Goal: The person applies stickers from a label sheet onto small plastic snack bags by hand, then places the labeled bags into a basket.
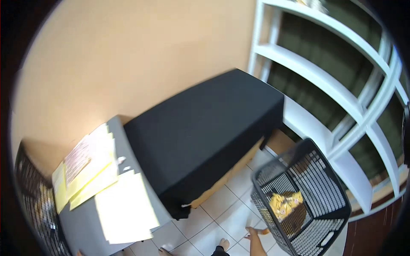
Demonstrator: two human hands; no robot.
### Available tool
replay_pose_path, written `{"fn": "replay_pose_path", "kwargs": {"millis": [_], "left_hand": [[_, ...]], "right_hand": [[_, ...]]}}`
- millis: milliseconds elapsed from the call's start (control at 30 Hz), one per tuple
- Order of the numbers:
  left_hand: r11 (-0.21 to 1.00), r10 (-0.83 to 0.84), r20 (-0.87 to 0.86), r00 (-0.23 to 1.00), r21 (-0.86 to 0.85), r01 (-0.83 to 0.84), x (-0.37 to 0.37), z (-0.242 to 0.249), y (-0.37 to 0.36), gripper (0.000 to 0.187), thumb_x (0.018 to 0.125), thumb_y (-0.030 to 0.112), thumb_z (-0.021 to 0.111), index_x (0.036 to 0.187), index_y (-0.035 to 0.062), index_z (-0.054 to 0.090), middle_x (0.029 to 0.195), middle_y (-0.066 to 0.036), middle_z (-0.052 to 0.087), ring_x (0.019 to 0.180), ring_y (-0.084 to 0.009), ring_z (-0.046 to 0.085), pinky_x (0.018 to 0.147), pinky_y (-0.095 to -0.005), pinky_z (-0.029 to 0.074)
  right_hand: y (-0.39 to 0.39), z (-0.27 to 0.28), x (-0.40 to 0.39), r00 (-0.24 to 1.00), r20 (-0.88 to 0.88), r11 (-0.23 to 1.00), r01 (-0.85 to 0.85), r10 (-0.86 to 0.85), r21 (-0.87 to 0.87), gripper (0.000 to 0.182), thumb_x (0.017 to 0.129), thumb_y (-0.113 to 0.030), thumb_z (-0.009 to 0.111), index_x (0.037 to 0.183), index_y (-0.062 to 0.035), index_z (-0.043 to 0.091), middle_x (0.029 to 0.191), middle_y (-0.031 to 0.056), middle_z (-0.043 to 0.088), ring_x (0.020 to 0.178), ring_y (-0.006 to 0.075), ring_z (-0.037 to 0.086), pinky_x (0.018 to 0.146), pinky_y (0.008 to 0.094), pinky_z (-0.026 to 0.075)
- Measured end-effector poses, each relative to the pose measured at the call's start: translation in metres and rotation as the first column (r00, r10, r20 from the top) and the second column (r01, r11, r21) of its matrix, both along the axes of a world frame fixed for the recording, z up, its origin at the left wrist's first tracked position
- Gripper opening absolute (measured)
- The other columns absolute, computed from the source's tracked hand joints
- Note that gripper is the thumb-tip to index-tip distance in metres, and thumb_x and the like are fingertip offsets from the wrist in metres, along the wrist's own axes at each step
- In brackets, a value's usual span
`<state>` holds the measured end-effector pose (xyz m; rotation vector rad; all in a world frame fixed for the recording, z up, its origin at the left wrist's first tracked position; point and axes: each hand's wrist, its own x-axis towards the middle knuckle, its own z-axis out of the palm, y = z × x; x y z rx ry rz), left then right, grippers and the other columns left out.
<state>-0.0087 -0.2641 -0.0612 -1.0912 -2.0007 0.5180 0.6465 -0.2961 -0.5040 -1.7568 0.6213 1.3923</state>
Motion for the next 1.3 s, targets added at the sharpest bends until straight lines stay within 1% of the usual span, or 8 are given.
{"fn": "replay_pose_path", "kwargs": {"millis": [133,400,767,833,900,1033,1167,1300], "left_hand": [[0.762,-0.591,0.409,0.695,0.566,0.315,0.037,0.002,0.006,0.061,0.056,0.001,0.050,0.116,-0.0073,0.039,0.121,-0.022,0.037,0.114,-0.0345,0.033,0.097,-0.0416,0.023],[0.830,-0.557,0.691,0.462,0.484,0.277,0.007,-0.009,-0.003,0.068,0.058,0.004,0.060,0.121,0.0017,0.034,0.128,-0.020,0.031,0.123,-0.0396,0.021,0.099,-0.0517,0.014],[0.776,-0.571,0.787,-0.233,0.610,0.157,-0.107,-0.021,-0.059,0.043,0.069,0.006,0.061,0.111,0.0031,0.049,0.115,-0.015,0.049,0.113,-0.0278,0.042,0.091,-0.0350,0.036],[0.821,-0.569,0.809,-0.150,0.547,-0.163,-0.132,-0.021,-0.089,0.033,0.070,0.008,0.061,0.102,0.0026,0.055,0.105,-0.014,0.056,0.103,-0.0248,0.051,0.085,-0.0342,0.039],[0.708,-0.562,0.712,0.421,0.677,-0.202,-0.171,-0.074,-0.140,0.029,0.069,0.009,0.062,0.096,0.0009,0.056,0.099,-0.013,0.058,0.091,-0.0228,0.056,0.075,-0.0324,0.042],[0.346,-0.480,0.054,0.876,0.929,0.133,-0.218,0.108,-0.165,0.018,0.066,-0.003,0.061,0.080,0.0038,0.051,0.072,-0.007,0.051,0.068,-0.0193,0.049,0.064,-0.0317,0.039],[-0.012,-0.568,-0.280,0.774,0.943,0.332,-0.255,0.211,-0.186,0.019,0.083,0.004,0.048,0.100,0.0002,0.042,0.077,-0.008,0.050,0.073,-0.0154,0.047,0.080,-0.0326,0.038],[0.187,-0.617,-0.159,0.771,0.922,0.340,-0.293,0.321,-0.107,0.023,0.085,0.010,0.047,0.106,-0.0007,0.045,0.091,-0.007,0.051,0.070,-0.0078,0.049,0.064,-0.0194,0.040]], "right_hand": [[0.072,0.197,-0.087,0.974,0.228,0.948,-0.073,0.001,0.310,0.046,0.074,-0.012,0.057,0.116,-0.0019,0.039,0.110,0.0127,0.043,0.098,0.0270,0.045,0.075,0.0399,0.046],[0.185,0.476,-0.249,0.230,0.775,0.544,-0.596,-0.589,0.590,0.016,0.083,-0.001,0.047,0.099,0.0018,0.044,0.089,0.0071,0.047,0.081,0.0132,0.046,0.074,0.0235,0.039],[0.208,0.638,-0.542,0.336,0.629,-0.304,-0.939,-0.701,0.162,0.019,0.072,0.004,0.054,0.089,-0.0019,0.048,0.075,0.0085,0.053,0.071,0.0185,0.050,0.069,0.0275,0.039],[0.203,0.658,-0.581,0.306,0.618,-0.393,-0.919,-0.724,-0.005,0.024,0.068,0.006,0.057,0.090,-0.0018,0.050,0.076,0.0111,0.056,0.071,0.0225,0.054,0.067,0.0301,0.043],[0.204,0.664,-0.609,0.354,0.635,-0.510,-0.857,-0.687,-0.075,0.029,0.064,0.007,0.060,0.090,-0.0015,0.052,0.077,0.0125,0.056,0.070,0.0246,0.055,0.064,0.0311,0.044],[0.215,0.644,-0.655,0.347,0.712,-0.607,-0.783,-0.610,-0.138,0.034,0.061,0.005,0.063,0.093,-0.0018,0.052,0.083,0.0130,0.057,0.074,0.0254,0.056,0.065,0.0311,0.045],[0.216,0.661,-0.684,0.473,0.654,-0.676,-0.732,-0.590,-0.080,0.038,0.067,-0.010,0.067,0.100,-0.0041,0.050,0.096,0.0155,0.054,0.089,0.0281,0.053,0.073,0.0348,0.044],[0.217,0.693,-0.710,0.556,0.583,-0.753,-0.640,-0.592,-0.153,0.040,0.080,-0.041,0.050,0.104,-0.0091,0.053,0.108,0.0137,0.052,0.106,0.0308,0.045,0.090,0.0419,0.033]]}}
